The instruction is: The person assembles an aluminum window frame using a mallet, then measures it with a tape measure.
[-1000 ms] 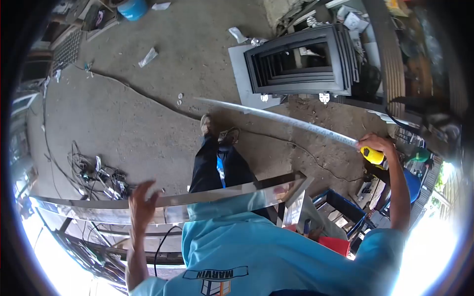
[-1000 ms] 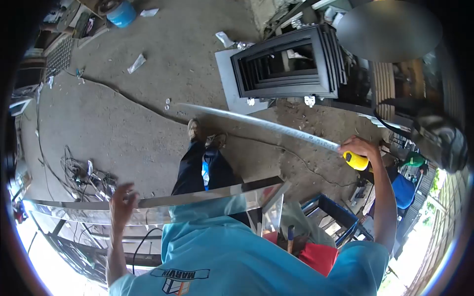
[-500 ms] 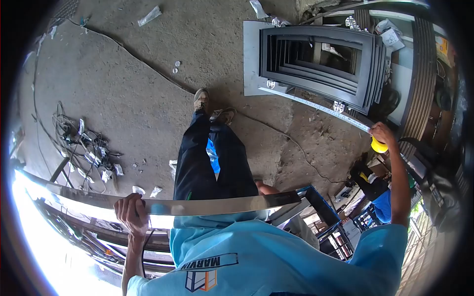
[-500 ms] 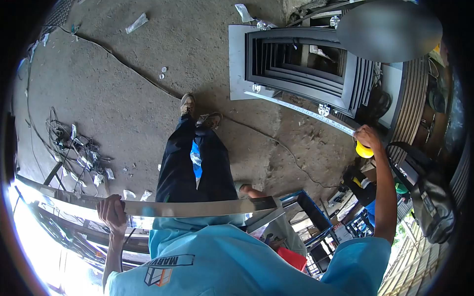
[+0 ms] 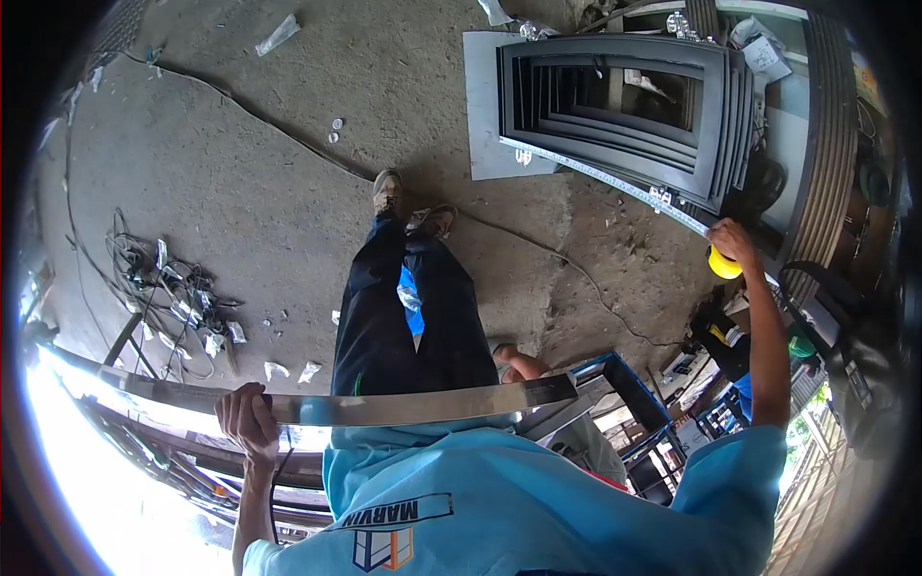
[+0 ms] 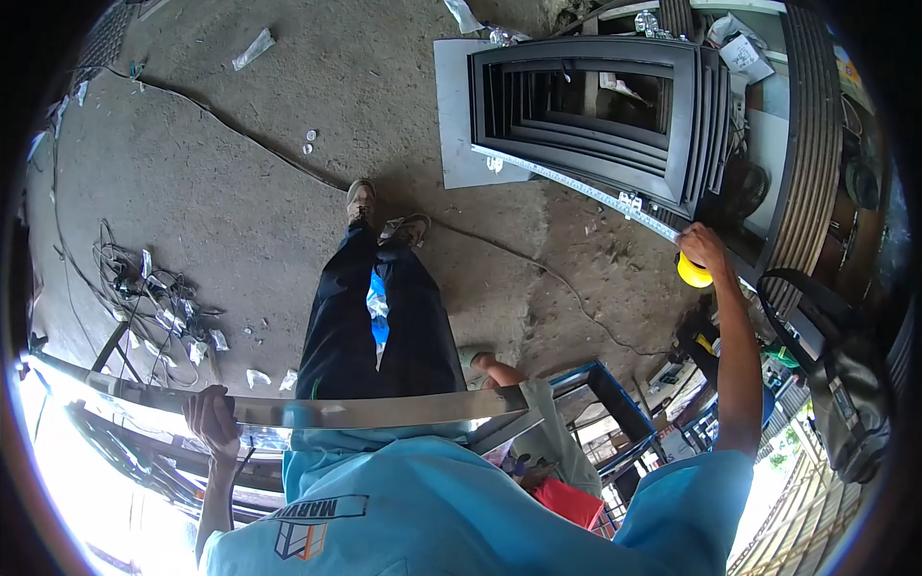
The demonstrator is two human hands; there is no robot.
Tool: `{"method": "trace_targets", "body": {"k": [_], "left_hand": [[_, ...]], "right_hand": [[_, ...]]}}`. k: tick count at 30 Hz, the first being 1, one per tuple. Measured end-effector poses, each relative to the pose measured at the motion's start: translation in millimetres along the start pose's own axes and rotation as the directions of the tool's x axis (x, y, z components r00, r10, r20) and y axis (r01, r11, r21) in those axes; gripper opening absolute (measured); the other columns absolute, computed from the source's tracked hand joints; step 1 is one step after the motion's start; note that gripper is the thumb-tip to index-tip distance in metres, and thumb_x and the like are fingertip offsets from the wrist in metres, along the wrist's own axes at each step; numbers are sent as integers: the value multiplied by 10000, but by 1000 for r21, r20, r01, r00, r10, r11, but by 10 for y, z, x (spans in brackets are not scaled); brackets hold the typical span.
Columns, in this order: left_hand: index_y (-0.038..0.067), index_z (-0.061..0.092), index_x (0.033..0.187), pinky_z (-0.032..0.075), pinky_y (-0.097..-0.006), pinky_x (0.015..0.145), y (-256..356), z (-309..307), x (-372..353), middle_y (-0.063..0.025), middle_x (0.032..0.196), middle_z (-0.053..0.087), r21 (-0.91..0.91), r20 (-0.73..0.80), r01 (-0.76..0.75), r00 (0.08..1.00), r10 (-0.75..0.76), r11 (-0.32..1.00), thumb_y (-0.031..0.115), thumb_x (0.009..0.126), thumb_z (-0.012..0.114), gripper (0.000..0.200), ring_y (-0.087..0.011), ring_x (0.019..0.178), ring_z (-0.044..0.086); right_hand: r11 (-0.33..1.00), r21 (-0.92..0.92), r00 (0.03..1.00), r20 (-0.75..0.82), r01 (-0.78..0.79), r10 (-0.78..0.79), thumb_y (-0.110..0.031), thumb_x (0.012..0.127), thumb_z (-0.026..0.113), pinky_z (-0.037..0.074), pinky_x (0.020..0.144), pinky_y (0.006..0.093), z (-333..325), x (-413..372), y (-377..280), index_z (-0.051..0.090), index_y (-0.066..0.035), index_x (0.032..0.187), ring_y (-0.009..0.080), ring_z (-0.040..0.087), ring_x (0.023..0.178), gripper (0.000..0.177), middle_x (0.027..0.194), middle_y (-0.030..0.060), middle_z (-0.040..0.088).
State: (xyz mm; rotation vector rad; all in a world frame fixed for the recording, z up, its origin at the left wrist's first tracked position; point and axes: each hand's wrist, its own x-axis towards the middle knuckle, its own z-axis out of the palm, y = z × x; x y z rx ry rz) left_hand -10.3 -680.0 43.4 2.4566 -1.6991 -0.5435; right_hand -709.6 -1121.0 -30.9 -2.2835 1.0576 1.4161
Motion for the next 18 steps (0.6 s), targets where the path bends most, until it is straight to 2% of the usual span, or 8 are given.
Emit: {"method": "trace_targets", "body": {"k": [4,5,7,10,11,12,13,18], "left_hand": [[18,625,797,392,-370,677,-32,-8,-21,-110,790,644,-7,10,-6,1000,6,1000,124,853,442,219,-258,682,573],[15,625,808,391,-374,678,-78,-12,-52,-113,801,644,14,16,-33,999,33,999,125,855,443,218,-261,684,569],[4,620,845,392,-390,691,-290,113,-204,-129,839,638,25,36,-77,996,76,997,129,867,440,220,-273,707,565],[-18,605,867,403,-427,729,-304,141,-195,-154,851,628,93,14,-199,980,198,976,149,925,394,275,-313,750,572],[-15,605,874,402,-425,749,-361,171,-230,-154,857,627,120,0,-184,983,186,975,158,928,394,279,-316,764,570],[-16,605,881,397,-424,765,-299,111,-205,-157,859,624,60,65,-47,997,43,997,171,928,383,294,-320,776,567],[-18,605,880,395,-423,769,-289,105,-192,-159,861,623,59,70,-42,997,38,997,180,926,376,306,-323,779,565],[-25,603,879,393,-421,773,-311,112,-215,-168,865,619,55,86,-6,996,1,998,198,924,353,338,-330,783,563]], "right_hand": [[989,-150,991,134,14,6,-206,886,509,472,876,350,-140,71,-107,703,-79,957,277,587,995,242,1026,85,671],[992,-34,981,151,-118,122,-241,883,508,474,865,357,-250,32,-179,693,-75,929,276,577,995,253,1033,80,656],[990,-142,990,143,7,14,-271,880,504,474,857,374,90,61,159,672,-72,883,278,568,982,261,1004,83,634],[970,-21,960,140,-243,244,-308,873,475,478,859,383,-63,62,113,675,-98,901,294,585,995,291,1041,99,629],[934,32,926,141,-357,349,-321,871,465,480,859,386,-111,73,78,676,-107,907,299,590,1000,302,1053,105,628],[830,119,831,208,-545,516,-362,886,461,468,888,394,-126,133,93,672,-118,971,307,587,1034,333,1140,110,611],[794,114,798,190,-597,572,-409,863,467,484,884,402,-639,-6,-254,660,-133,1060,303,596,1062,390,1190,86,608],[802,95,793,258,-589,552,-508,900,445,452,922,404,-427,78,127,608,-133,1152,321,557,1102,481,1193,117,593]]}}
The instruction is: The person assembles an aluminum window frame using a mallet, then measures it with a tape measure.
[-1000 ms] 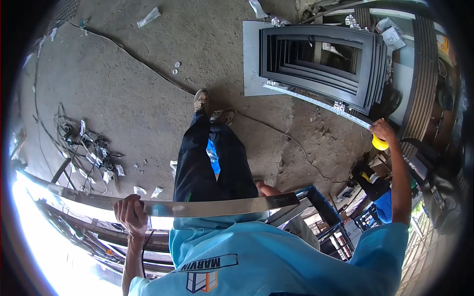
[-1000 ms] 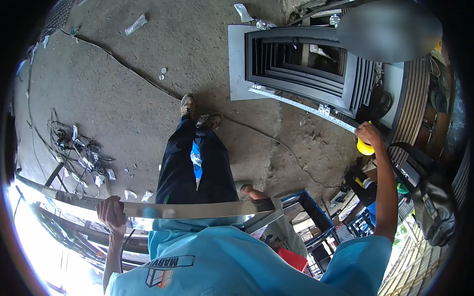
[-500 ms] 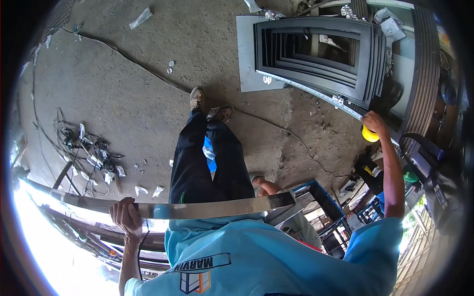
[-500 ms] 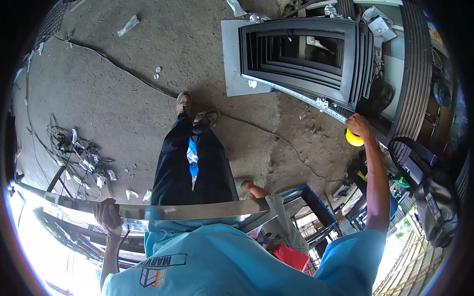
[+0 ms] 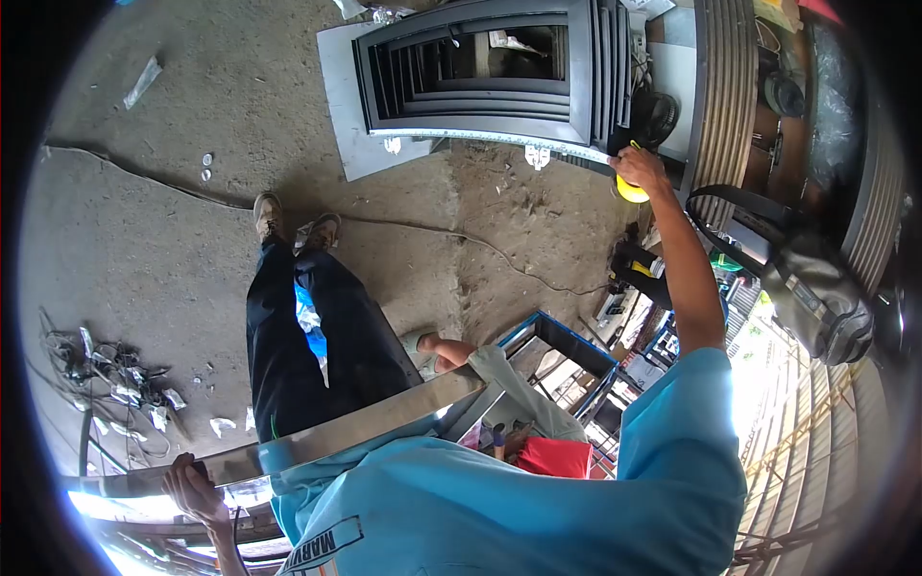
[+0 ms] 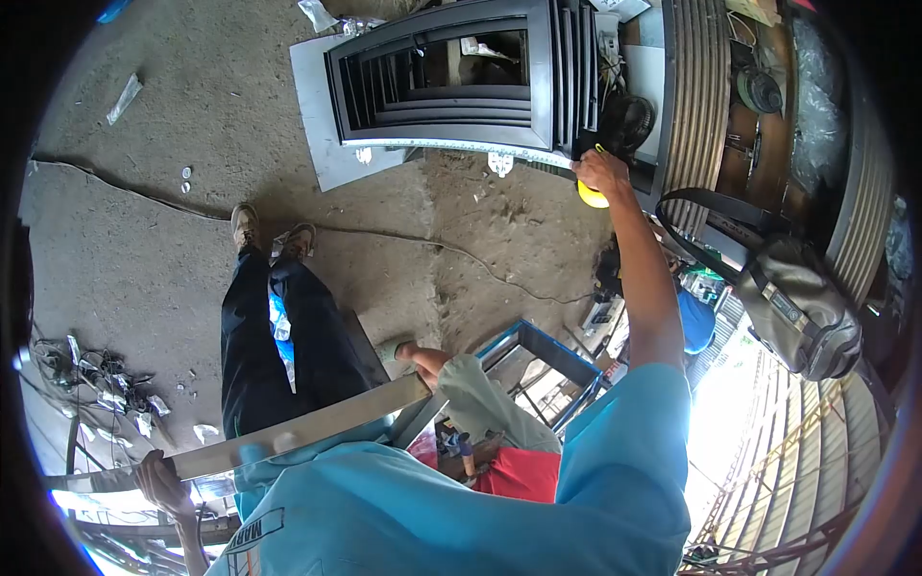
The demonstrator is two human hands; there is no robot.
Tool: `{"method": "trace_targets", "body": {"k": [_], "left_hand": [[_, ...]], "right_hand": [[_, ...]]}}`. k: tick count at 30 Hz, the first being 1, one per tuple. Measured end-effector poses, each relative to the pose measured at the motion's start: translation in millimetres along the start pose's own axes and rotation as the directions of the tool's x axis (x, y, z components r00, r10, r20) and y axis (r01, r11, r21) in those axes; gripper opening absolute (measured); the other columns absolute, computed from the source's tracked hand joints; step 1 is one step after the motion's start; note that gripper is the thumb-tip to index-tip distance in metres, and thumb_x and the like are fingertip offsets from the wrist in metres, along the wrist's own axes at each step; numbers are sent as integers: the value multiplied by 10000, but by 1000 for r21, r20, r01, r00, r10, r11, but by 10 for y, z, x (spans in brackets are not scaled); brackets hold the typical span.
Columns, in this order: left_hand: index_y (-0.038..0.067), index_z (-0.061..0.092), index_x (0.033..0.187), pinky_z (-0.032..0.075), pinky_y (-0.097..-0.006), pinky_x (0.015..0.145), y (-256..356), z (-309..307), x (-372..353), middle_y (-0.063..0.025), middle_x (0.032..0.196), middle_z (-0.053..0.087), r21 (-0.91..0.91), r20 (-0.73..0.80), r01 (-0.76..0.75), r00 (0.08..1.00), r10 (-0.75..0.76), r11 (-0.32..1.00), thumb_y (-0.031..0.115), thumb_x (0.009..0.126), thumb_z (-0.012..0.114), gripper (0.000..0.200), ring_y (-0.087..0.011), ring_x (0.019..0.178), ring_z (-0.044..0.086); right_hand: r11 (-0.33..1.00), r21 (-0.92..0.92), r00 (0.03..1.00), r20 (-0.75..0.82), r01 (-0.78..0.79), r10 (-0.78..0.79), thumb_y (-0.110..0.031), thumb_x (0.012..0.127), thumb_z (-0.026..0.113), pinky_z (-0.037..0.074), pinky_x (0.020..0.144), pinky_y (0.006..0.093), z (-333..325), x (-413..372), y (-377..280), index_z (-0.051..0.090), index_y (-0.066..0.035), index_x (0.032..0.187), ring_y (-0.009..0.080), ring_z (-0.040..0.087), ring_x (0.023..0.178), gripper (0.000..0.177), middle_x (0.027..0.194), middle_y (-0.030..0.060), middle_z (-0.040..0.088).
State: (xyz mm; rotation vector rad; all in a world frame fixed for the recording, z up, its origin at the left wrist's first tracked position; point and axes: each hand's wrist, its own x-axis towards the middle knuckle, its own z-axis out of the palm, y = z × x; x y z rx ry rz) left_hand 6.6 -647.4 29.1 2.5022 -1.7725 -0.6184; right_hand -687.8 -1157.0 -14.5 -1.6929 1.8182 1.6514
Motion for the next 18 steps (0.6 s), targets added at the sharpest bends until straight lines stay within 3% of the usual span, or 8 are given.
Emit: {"method": "trace_targets", "body": {"k": [3,9,11,18], "left_hand": [[-27,602,879,396,-422,774,-5,-2,1,-173,870,620,25,-6,-36,999,36,999,203,926,347,347,-332,790,567],[-35,602,900,400,-434,787,-44,2,-17,-177,888,625,103,-5,-111,994,112,989,204,924,345,353,-339,806,576],[-28,570,920,424,-430,764,-16,-20,24,-152,871,616,117,-28,-175,983,179,978,303,940,429,360,-320,777,586],[-27,564,907,426,-423,755,-9,-9,13,-148,864,615,39,-36,-72,997,73,997,323,942,429,378,-322,772,581]], "right_hand": [[993,23,991,-63,-117,119,-501,903,435,440,934,449,-22,5,-50,620,-140,1143,330,546,1126,471,1219,102,584],[996,-20,996,-4,-85,85,-451,902,455,453,923,445,-35,136,-36,644,-138,1111,324,565,1105,421,1220,91,588],[995,-17,995,15,-95,96,-447,900,459,456,918,445,-56,124,-68,650,-139,1101,322,572,1093,415,1216,86,592],[996,-6,996,-16,-93,93,-419,891,477,461,911,437,9,141,-41,651,-147,1105,310,579,1091,388,1201,81,604]]}}
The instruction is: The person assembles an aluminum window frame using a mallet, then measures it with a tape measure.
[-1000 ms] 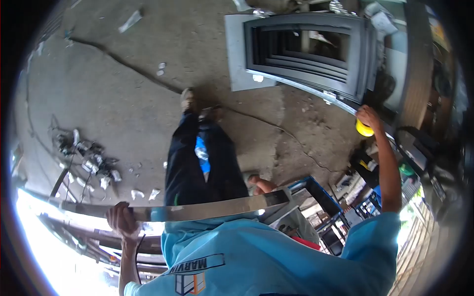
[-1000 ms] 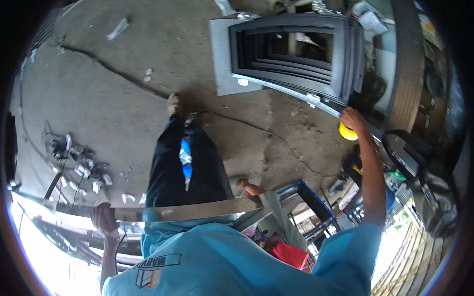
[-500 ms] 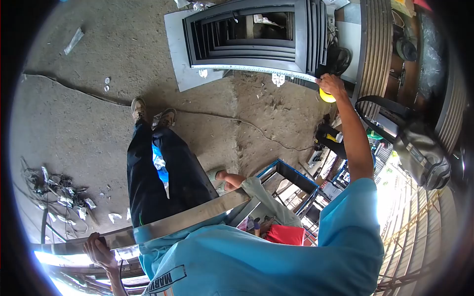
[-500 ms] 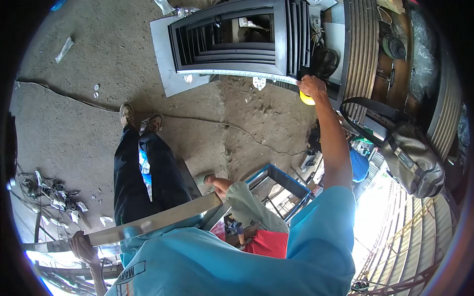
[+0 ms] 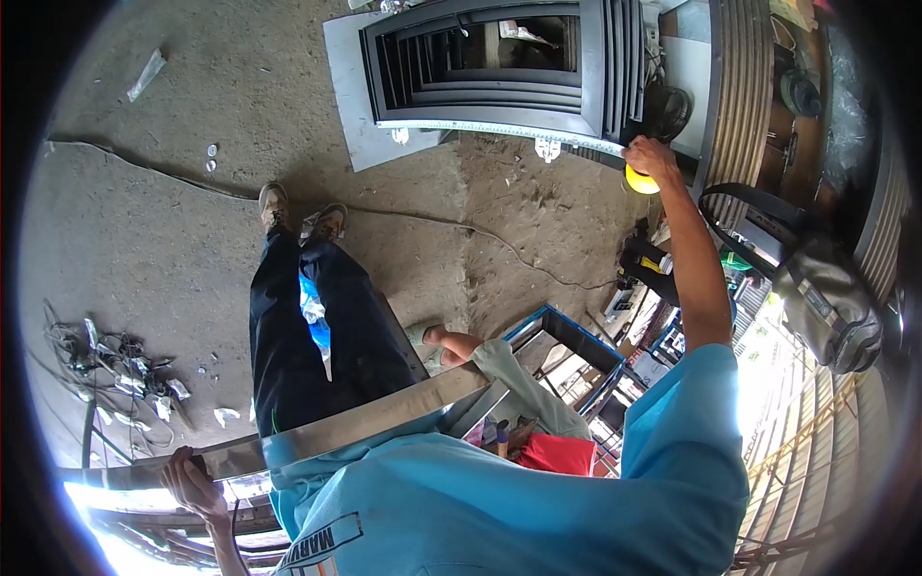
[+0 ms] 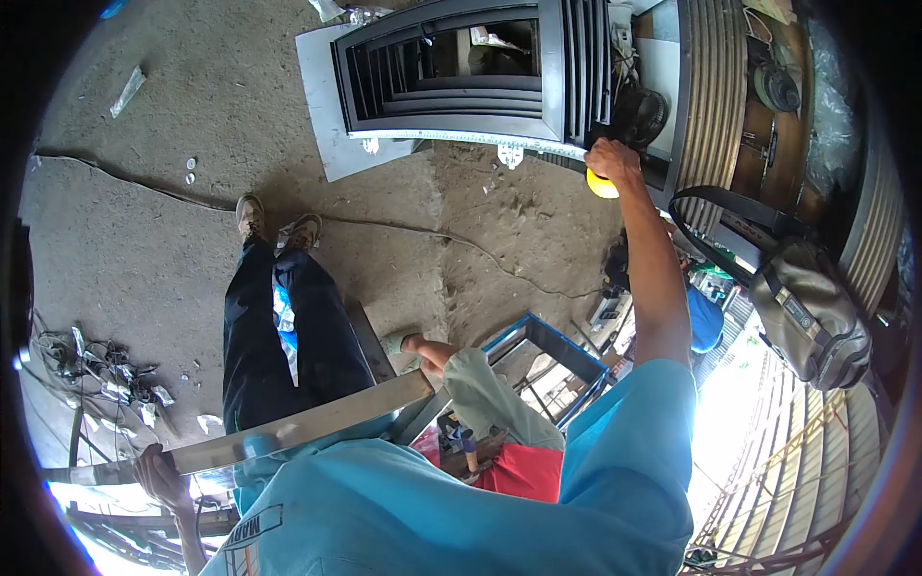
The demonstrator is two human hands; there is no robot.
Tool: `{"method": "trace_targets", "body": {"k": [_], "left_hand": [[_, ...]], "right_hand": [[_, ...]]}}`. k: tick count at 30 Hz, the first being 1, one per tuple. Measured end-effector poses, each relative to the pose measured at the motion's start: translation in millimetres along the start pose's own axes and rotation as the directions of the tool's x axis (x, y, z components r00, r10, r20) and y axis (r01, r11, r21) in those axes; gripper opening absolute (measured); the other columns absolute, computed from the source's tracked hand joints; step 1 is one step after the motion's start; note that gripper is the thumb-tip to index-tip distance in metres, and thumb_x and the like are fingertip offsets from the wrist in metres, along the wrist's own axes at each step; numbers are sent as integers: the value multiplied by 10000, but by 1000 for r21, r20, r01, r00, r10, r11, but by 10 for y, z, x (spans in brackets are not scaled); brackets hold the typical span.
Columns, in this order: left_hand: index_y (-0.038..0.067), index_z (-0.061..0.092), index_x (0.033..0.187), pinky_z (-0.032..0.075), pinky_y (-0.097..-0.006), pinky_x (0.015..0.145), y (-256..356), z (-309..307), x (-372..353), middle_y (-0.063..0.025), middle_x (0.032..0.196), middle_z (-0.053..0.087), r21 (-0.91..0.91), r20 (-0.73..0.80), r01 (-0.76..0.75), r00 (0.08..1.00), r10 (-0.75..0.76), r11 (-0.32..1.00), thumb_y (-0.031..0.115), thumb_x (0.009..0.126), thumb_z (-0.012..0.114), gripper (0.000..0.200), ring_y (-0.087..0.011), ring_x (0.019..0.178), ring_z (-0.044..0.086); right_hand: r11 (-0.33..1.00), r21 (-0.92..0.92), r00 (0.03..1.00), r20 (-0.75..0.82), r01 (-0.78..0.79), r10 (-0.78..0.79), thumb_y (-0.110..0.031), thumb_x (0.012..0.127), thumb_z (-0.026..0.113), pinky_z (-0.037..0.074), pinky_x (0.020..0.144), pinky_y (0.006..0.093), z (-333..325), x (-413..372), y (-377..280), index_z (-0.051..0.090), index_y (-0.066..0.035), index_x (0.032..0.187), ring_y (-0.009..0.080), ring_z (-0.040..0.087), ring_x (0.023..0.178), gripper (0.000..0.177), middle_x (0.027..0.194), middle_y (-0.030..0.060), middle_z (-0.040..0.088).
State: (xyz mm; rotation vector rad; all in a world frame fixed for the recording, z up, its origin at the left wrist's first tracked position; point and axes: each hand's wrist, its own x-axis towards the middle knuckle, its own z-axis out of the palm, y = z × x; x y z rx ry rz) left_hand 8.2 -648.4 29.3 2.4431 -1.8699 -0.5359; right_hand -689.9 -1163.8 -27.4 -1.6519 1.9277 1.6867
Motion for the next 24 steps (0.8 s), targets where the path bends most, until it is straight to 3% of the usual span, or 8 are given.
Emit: {"method": "trace_targets", "body": {"k": [8,11,13,15,18,19,21,24], "left_hand": [[-21,610,875,400,-422,781,21,-17,-9,-154,872,633,-51,36,101,994,-99,994,180,920,377,311,-308,801,581],[6,604,860,405,-417,759,-214,239,-215,-140,876,624,-1,-72,-61,996,61,998,163,815,527,180,-308,788,572],[51,605,858,416,-415,726,-126,114,-151,-117,885,616,18,-85,-114,990,115,993,150,664,635,220,-298,792,575],[99,628,824,439,-401,698,-107,168,-163,-85,873,632,-16,-243,-217,948,207,976,111,664,627,161,-273,796,588],[108,650,827,454,-385,743,-12,157,-122,-67,900,649,-99,-141,69,987,-82,993,128,674,618,158,-247,839,601],[106,651,835,446,-371,757,10,131,-63,-73,891,644,-144,-116,88,988,-106,986,137,670,616,171,-251,840,597],[78,650,784,446,-363,738,38,58,33,-72,813,647,-114,-126,46,990,-60,992,110,714,599,92,-239,782,606],[91,625,745,431,-360,709,117,87,127,-63,756,620,-218,-247,-6,968,-49,976,137,710,603,62,-227,737,598]], "right_hand": [[999,-32,999,0,36,-36,-337,885,474,474,889,425,133,146,29,657,-112,1068,301,578,1089,343,1173,96,612],[429,-578,624,184,694,-760,-162,859,451,472,852,387,461,354,-152,639,-65,907,284,589,961,217,960,110,626],[472,-572,651,152,672,-743,-150,854,473,419,924,354,503,30,-426,593,-90,946,267,532,1030,163,986,103,598],[657,-198,673,19,728,-740,-191,866,480,437,779,353,594,-61,-514,589,-62,893,242,553,859,171,868,93,590],[600,792,867,218,111,-448,-257,833,535,438,538,342,461,-412,-682,591,-56,819,198,512,544,209,638,44,527],[562,801,791,202,205,-577,-255,838,544,449,633,324,509,-261,-543,601,-80,870,180,533,663,187,748,40,552],[107,289,257,-551,951,-794,-188,922,384,457,708,277,629,-430,-195,579,-61,1136,161,573,812,316,1031,92,547],[115,930,752,-205,349,-626,-338,871,556,482,553,281,-37,-1620,-686,585,-95,905,162,574,610,247,731,60,579]]}}
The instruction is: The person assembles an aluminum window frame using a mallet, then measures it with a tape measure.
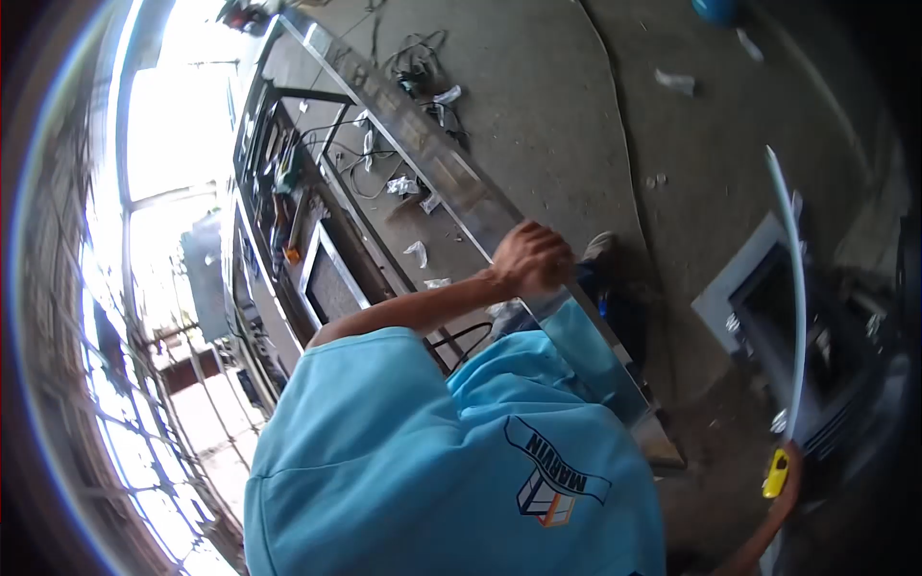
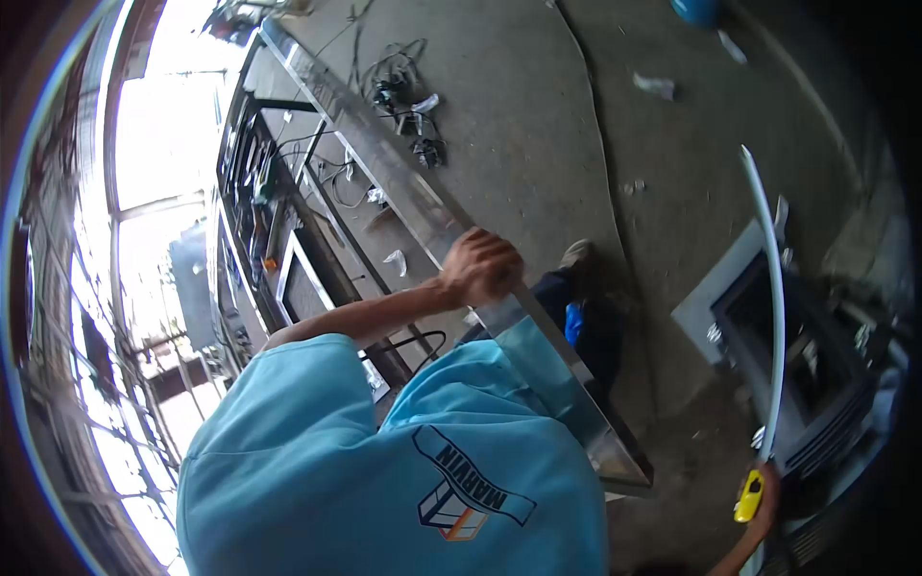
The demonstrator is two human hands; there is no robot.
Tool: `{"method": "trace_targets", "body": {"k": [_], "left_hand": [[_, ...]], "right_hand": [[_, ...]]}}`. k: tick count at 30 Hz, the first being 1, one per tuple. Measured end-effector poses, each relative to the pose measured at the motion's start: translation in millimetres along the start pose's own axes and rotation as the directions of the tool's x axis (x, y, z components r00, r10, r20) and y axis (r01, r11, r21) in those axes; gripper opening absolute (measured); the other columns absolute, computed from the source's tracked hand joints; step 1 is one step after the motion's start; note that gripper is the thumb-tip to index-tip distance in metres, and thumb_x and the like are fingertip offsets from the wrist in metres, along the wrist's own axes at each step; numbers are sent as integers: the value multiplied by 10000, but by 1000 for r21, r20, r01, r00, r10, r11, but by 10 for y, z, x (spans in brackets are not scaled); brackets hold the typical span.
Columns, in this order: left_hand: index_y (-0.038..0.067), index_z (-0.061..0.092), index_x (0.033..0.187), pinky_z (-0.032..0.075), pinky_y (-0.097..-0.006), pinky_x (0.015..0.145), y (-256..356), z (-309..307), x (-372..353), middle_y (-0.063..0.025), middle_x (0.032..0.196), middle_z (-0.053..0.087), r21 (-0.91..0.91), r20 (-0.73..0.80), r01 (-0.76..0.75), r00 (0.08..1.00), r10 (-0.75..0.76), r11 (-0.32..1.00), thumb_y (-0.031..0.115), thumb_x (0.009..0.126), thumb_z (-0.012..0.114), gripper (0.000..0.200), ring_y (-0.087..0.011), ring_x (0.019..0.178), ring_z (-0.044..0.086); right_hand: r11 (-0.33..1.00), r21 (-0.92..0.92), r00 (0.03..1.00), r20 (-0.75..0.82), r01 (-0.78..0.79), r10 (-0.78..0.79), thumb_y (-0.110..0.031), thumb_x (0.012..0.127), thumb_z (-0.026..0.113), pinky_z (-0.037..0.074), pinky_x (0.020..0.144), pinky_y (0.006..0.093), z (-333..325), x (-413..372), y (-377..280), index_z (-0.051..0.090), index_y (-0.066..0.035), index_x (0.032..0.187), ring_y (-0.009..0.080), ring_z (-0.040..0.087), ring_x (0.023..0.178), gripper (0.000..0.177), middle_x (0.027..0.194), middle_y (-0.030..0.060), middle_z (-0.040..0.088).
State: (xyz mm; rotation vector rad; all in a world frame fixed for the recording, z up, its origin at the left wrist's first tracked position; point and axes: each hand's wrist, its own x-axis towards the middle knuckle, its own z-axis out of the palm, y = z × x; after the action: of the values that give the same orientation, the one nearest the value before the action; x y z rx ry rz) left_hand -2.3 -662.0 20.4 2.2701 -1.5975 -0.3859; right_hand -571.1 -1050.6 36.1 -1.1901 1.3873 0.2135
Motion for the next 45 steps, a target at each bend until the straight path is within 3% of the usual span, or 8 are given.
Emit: {"method": "trace_targets", "body": {"k": [10,15,20,24,30,31,39,45], "left_hand": [[66,622,1021,470,-402,784,-107,154,-63,-107,950,608,-383,-332,-39,938,-98,923,473,837,576,449,-276,908,584],[50,332,1385,508,-325,819,-450,-904,-513,-156,1038,606,-981,-4,-100,871,-491,-169,424,791,708,796,-197,929,608],[34,386,1340,524,-321,768,-1647,-1698,-1697,-121,965,614,-891,-222,-453,512,-830,-41,252,837,680,622,-175,824,620],[26,470,1260,518,-288,710,-2207,-1906,-2783,-96,910,625,-819,-264,-511,-70,-962,262,218,847,663,495,-155,767,621],[-5,609,1078,503,-311,758,-1852,-1677,-3924,-87,946,633,-935,-86,-304,-300,-950,180,321,809,710,434,-155,854,613],[-8,611,1059,502,-306,767,-1890,-1359,-3955,-94,957,634,-944,-266,-54,-455,-849,325,278,764,749,433,-164,874,604],[-29,635,1020,534,-285,667,-1148,-706,-3299,-131,912,643,-810,357,-456,-882,-307,369,10,732,689,295,-175,785,631],[-32,666,1019,482,-228,537,-332,129,-2550,-67,790,664,-718,652,-428,-689,316,549,-7,731,698,292,-112,604,594]], "right_hand": [[987,139,910,415,-85,20,-345,886,528,465,429,290,2913,-757,-1982,568,-58,855,193,564,502,291,632,98,560],[943,-247,830,555,224,-52,-326,874,534,472,454,302,4807,-1173,-2901,568,-25,866,211,559,487,303,643,125,571],[834,-435,696,713,341,87,-306,846,574,478,460,300,6155,-1191,-3499,573,-6,859,217,563,488,300,643,129,574],[541,-605,577,778,584,248,-247,866,564,489,455,272,7327,-1346,-3897,600,-1,846,165,577,499,249,635,87,589],[86,-590,462,706,803,537,-245,866,565,456,498,255,9102,-1330,-4145,620,-1,802,131,556,524,258,647,65,592],[-41,-508,437,694,860,572,-254,866,572,420,521,248,9401,-1336,-4154,623,-6,789,100,523,547,264,641,35,569],[-361,335,220,390,870,894,-354,853,605,442,632,302,11287,-1734,-3955,656,8,923,133,550,688,373,723,60,594],[-288,738,239,175,610,955,-319,828,618,466,767,349,12289,-1834,-3780,670,-21,997,254,618,824,346,879,151,667]]}}
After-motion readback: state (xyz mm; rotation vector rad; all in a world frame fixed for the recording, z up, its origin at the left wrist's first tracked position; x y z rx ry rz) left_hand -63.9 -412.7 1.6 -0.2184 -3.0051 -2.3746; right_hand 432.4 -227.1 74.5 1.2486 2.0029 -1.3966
